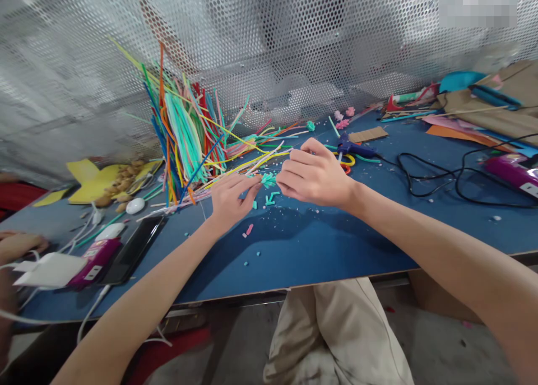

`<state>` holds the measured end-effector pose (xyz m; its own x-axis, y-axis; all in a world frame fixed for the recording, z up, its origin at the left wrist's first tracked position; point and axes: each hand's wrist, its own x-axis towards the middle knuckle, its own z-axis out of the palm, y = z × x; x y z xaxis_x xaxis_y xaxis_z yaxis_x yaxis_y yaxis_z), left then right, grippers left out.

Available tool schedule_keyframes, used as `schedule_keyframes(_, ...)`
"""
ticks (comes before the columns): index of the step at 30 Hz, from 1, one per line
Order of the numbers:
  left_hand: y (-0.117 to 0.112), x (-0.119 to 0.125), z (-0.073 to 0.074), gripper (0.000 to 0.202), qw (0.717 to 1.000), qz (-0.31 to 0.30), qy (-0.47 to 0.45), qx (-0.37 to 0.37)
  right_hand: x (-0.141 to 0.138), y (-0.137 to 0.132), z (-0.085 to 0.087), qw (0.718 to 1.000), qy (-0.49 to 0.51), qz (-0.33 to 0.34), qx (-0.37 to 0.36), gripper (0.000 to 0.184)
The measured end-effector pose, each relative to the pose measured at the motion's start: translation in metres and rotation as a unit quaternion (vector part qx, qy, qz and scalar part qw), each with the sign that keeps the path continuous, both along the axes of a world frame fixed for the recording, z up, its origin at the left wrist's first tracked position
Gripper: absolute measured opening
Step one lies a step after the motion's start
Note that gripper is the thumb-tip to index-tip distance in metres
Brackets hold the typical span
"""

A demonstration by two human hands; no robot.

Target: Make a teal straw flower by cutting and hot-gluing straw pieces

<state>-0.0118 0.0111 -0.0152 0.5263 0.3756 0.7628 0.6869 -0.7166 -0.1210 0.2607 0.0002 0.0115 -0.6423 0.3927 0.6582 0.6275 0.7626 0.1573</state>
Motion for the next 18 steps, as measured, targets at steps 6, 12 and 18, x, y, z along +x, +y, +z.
schedule_keyframes(6,-0.0002,0.0008,-0.0006,0.016,1.000,0.005,0.008,0.010,0.0002,-0.0029,0.0005,0.999,0.002,0.001,0.038,0.016)
schedule_keyframes(12,-0.0023,0.0030,0.0026,0.013,0.999,-0.014,0.002,0.041,-0.0015,-0.0006,-0.0009,0.995,-0.002,0.009,0.098,0.013)
schedule_keyframes(18,-0.0049,0.0028,0.0036,0.017,1.000,0.017,0.010,0.006,-0.0050,0.0000,0.0008,0.992,0.039,0.035,0.118,0.013)
